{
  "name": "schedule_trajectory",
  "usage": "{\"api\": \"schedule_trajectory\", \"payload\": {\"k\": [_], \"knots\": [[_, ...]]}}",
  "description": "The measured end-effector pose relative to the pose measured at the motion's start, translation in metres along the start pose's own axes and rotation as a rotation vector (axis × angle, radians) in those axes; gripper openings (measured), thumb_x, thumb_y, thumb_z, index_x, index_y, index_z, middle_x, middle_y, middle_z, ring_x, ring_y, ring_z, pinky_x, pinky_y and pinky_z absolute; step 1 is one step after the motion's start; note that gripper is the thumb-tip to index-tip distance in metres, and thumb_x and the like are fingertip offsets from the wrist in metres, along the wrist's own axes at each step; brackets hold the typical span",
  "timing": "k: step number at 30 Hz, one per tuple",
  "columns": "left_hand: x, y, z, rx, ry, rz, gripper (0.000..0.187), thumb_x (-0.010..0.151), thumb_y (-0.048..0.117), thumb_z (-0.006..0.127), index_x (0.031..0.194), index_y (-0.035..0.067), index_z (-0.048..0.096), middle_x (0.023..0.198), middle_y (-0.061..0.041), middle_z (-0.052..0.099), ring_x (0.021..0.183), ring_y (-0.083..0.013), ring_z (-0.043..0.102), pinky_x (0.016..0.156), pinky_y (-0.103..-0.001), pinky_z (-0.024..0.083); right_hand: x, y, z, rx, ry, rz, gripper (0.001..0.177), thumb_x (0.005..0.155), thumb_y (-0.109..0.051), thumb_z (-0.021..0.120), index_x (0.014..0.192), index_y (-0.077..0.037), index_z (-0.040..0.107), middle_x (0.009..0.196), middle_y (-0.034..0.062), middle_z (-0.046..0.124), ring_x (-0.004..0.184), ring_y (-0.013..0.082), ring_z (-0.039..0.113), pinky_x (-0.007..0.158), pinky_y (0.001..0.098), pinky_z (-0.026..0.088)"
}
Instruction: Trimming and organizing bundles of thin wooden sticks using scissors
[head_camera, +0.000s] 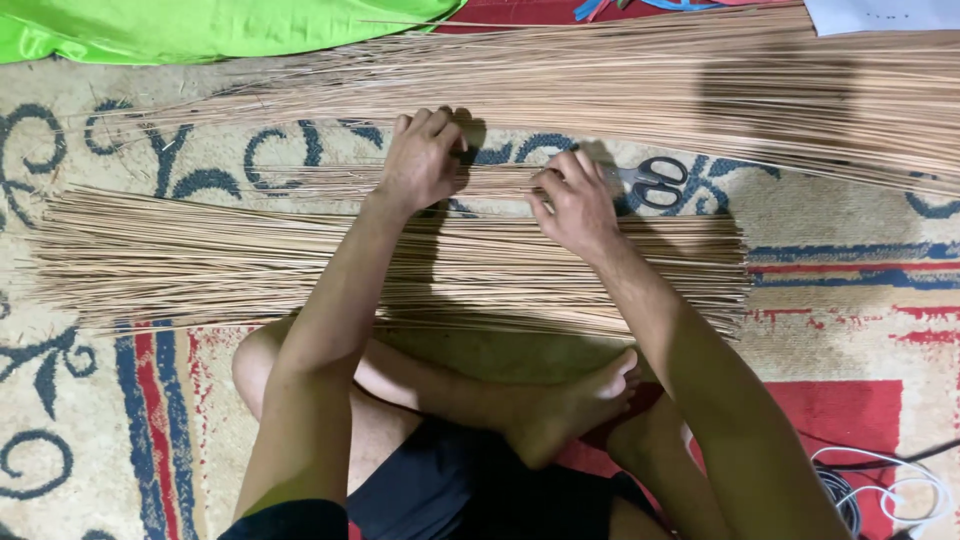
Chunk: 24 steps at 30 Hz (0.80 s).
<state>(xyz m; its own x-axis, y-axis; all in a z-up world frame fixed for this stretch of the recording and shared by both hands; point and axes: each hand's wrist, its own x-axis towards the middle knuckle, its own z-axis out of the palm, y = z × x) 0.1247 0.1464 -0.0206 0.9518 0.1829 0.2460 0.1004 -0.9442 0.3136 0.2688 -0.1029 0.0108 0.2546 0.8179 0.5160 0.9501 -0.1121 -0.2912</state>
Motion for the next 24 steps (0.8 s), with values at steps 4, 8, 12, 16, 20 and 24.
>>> {"api": "schedule_trajectory", "payload": {"k": [4,8,12,16,20,24], "knots": [[-0.024,-0.005,-0.027,0.065,-0.176,-0.054,0.049,0.069,0.029,0.092,0.105,0.017,0.060,0.107,-0.004,0.054,0.109,-0.0273,0.050,0.090,-0.043,0.037,0.006,-0.013,0.034,0.032,-0.039,-0.023,0.038,0.062,-0.020,0.092,0.093,-0.012,0.071,0.099,0.0055,0.052,0.097,0.0314,0.053,0.078,0.0427,0.044],[-0.035,-0.007,-0.035,-0.013,-0.195,-0.070,0.053,0.073,0.032,0.091,0.112,0.018,0.058,0.109,-0.004,0.052,0.109,-0.0284,0.047,0.092,-0.043,0.035,0.019,-0.034,0.042,0.042,-0.161,0.046,0.043,0.065,-0.021,0.093,0.096,-0.011,0.066,0.102,0.0058,0.049,0.097,0.0302,0.050,0.078,0.0418,0.042],[-0.043,-0.010,-0.033,-0.062,-0.153,-0.088,0.049,0.075,0.027,0.089,0.110,0.016,0.057,0.108,-0.005,0.050,0.109,-0.0290,0.047,0.091,-0.044,0.035,0.023,-0.043,0.046,0.055,-0.231,0.068,0.046,0.065,-0.021,0.093,0.099,-0.008,0.064,0.104,0.0079,0.048,0.098,0.0322,0.049,0.079,0.0434,0.041],[-0.049,-0.005,-0.042,-0.047,-0.161,-0.086,0.054,0.070,0.031,0.091,0.111,0.016,0.058,0.110,-0.005,0.051,0.110,-0.0286,0.047,0.092,-0.044,0.035,0.026,-0.044,0.048,0.068,-0.253,0.072,0.049,0.063,-0.022,0.094,0.099,-0.008,0.065,0.104,0.0084,0.048,0.101,0.0328,0.048,0.080,0.0439,0.041],[-0.054,-0.005,-0.038,-0.064,-0.179,-0.097,0.056,0.069,0.034,0.091,0.110,0.017,0.057,0.107,-0.004,0.050,0.108,-0.0281,0.048,0.092,-0.043,0.036,0.024,-0.037,0.058,0.062,-0.280,0.094,0.052,0.060,-0.023,0.094,0.101,-0.011,0.064,0.105,0.0065,0.046,0.102,0.0309,0.047,0.081,0.0421,0.040],[-0.057,0.005,-0.030,-0.064,-0.151,-0.053,0.045,0.075,0.031,0.088,0.105,0.018,0.058,0.103,-0.003,0.052,0.107,-0.0268,0.050,0.091,-0.042,0.037,0.025,-0.032,0.058,0.066,-0.269,0.113,0.052,0.061,-0.023,0.095,0.100,-0.012,0.064,0.106,0.0059,0.047,0.105,0.0301,0.047,0.084,0.0420,0.040]]}}
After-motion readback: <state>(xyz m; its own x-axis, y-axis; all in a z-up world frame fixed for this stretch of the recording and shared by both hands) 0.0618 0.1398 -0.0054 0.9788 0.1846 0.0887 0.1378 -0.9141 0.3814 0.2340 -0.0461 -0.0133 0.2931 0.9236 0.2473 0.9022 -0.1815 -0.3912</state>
